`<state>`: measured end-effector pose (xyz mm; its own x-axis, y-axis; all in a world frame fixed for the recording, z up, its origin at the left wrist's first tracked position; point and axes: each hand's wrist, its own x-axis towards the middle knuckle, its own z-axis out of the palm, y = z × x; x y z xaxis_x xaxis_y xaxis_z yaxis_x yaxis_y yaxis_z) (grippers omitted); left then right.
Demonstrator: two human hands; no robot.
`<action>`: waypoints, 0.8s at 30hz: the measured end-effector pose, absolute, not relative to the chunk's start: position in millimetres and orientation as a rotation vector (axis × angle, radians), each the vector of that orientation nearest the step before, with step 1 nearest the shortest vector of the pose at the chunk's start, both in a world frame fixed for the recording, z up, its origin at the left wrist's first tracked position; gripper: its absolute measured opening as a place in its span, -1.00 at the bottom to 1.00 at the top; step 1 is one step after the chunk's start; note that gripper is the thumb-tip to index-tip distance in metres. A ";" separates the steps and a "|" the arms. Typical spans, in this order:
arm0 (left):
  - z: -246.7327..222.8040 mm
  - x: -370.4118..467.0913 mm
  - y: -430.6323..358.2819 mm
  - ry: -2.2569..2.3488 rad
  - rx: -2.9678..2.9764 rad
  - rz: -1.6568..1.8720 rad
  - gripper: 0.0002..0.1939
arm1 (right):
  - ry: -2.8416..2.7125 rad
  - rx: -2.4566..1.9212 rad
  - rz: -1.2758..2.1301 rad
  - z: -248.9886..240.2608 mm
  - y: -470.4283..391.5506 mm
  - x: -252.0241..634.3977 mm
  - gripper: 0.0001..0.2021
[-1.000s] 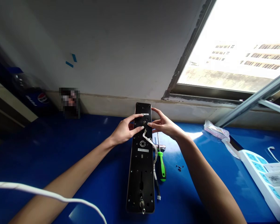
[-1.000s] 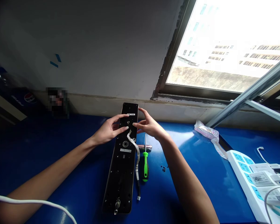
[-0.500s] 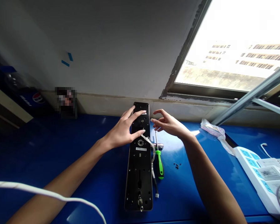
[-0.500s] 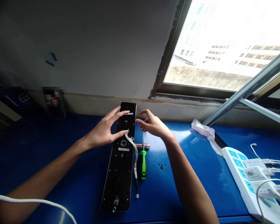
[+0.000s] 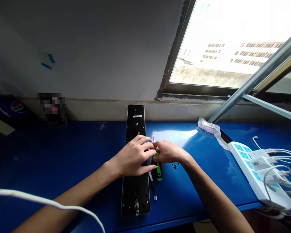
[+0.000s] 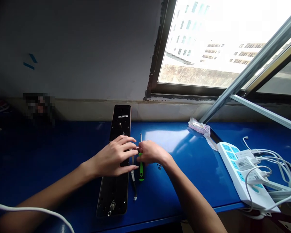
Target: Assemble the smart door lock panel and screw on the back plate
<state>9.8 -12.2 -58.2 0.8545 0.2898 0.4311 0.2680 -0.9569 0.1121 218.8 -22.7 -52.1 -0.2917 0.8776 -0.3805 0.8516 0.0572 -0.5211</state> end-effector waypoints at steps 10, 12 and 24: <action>-64.0 23.9 -6.5 0.559 2.997 0.698 -0.72 | -1.829 -1.748 0.934 -33.2 -30.3 272.5 -0.81; -62.8 27.2 -4.9 0.569 3.022 0.677 -0.71 | -1.761 -1.698 0.906 -30.0 -31.8 279.9 -0.77; -60.9 37.3 4.4 0.472 3.095 0.646 -0.66 | -1.261 -1.249 0.538 -27.0 -38.1 296.6 -0.46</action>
<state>37.3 4.4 -60.9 0.8749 0.2746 0.3989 0.2967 -0.9550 0.0065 296.6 -38.1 -27.0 0.3010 0.8643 0.4029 0.3077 0.3119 -0.8989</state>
